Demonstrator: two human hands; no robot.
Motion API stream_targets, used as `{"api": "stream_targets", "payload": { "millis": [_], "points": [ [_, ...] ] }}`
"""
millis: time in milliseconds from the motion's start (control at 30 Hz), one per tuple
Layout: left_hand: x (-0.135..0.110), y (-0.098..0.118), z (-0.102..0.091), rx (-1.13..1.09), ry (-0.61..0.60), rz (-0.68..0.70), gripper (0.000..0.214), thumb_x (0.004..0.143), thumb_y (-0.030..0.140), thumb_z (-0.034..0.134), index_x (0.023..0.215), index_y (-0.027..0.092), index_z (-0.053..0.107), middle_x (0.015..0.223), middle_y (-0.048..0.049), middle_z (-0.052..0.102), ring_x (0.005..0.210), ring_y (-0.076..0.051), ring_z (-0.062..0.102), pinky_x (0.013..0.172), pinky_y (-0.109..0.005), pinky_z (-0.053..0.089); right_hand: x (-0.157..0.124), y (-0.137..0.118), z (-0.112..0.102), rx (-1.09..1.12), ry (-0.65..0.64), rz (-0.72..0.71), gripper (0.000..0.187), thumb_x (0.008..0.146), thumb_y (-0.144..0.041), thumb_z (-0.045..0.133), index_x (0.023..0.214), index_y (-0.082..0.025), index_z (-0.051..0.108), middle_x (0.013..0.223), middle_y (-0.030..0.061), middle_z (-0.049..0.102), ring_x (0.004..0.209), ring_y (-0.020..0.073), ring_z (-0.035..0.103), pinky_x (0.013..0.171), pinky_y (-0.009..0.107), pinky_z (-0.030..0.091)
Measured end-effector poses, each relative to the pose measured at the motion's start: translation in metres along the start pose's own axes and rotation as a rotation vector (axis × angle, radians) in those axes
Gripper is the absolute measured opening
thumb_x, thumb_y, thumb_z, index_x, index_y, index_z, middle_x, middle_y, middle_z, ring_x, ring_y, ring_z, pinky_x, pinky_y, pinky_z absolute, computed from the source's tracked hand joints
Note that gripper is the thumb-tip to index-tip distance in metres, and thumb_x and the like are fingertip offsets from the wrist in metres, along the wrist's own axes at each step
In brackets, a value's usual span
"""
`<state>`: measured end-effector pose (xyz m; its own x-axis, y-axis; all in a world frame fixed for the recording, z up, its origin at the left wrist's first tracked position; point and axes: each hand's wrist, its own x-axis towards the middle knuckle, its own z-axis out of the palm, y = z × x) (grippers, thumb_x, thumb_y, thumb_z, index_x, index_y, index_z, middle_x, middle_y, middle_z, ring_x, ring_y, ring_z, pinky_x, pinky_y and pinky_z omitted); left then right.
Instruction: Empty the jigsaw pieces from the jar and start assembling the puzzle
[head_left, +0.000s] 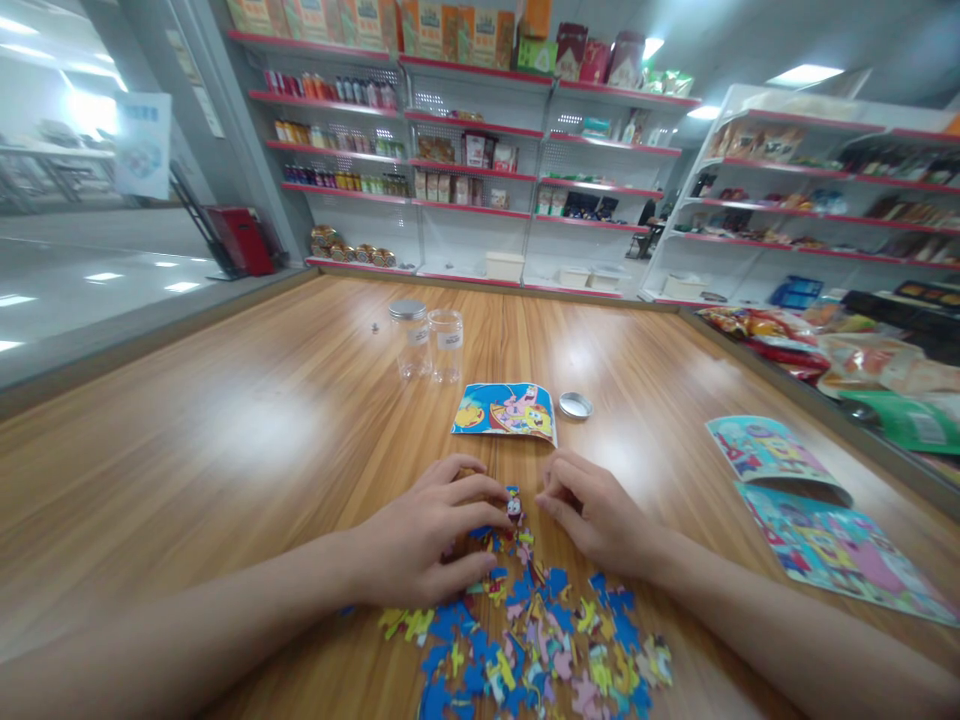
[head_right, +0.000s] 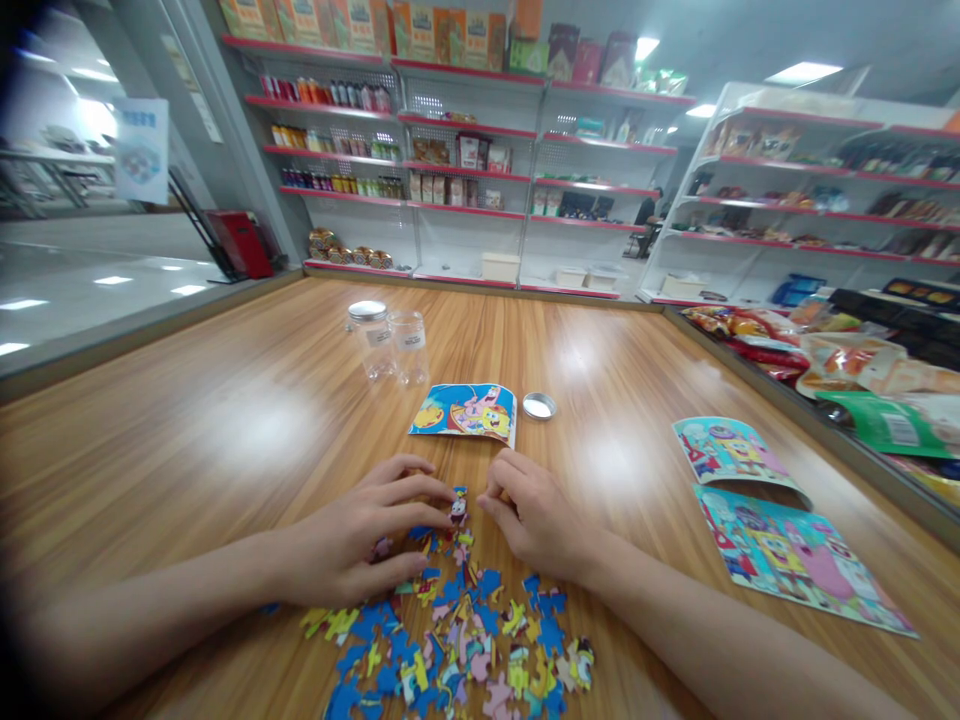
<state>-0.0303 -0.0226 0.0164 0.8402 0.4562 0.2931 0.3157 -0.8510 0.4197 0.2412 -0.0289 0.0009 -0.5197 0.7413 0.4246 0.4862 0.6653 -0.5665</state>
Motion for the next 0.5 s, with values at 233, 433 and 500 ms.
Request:
{"api": "stream_targets", "payload": {
  "millis": [233, 433, 500],
  "points": [
    [0.0006, -0.0002, 0.0009, 0.001, -0.003, -0.002, 0.030, 0.094, 0.036, 0.063, 0.122, 0.025, 0.066, 0.130, -0.0065, 0.062, 0.124, -0.027, 0.046, 0.112, -0.048, 0.040, -0.0023, 0.0015, -0.0001, -0.014, -0.032, -0.006, 0.022, 0.095, -0.011, 0.052, 0.081, -0.021, 0.039, 0.085, 0.0009, 0.048, 0.078, 0.0157, 0.046, 0.068, 0.029, 0.038],
    [0.0020, 0.0012, -0.0002, -0.004, 0.004, 0.006, 0.029, 0.093, 0.033, 0.063, 0.121, 0.025, 0.067, 0.129, -0.0072, 0.063, 0.123, -0.028, 0.046, 0.111, -0.047, 0.042, -0.0019, -0.0014, -0.0014, -0.057, -0.104, -0.020, 0.020, 0.098, -0.014, 0.047, 0.082, -0.021, 0.037, 0.087, 0.0023, 0.047, 0.078, 0.0164, 0.045, 0.068, 0.029, 0.038],
    [0.0019, 0.0007, 0.0001, -0.005, -0.001, 0.009, 0.030, 0.094, 0.032, 0.062, 0.122, 0.024, 0.067, 0.130, -0.0075, 0.062, 0.124, -0.028, 0.046, 0.111, -0.047, 0.042, -0.0021, -0.0023, -0.0018, -0.083, -0.136, -0.022, 0.020, 0.098, -0.015, 0.047, 0.082, -0.021, 0.036, 0.087, 0.0026, 0.047, 0.078, 0.0166, 0.045, 0.068, 0.030, 0.038]
  ]
}}
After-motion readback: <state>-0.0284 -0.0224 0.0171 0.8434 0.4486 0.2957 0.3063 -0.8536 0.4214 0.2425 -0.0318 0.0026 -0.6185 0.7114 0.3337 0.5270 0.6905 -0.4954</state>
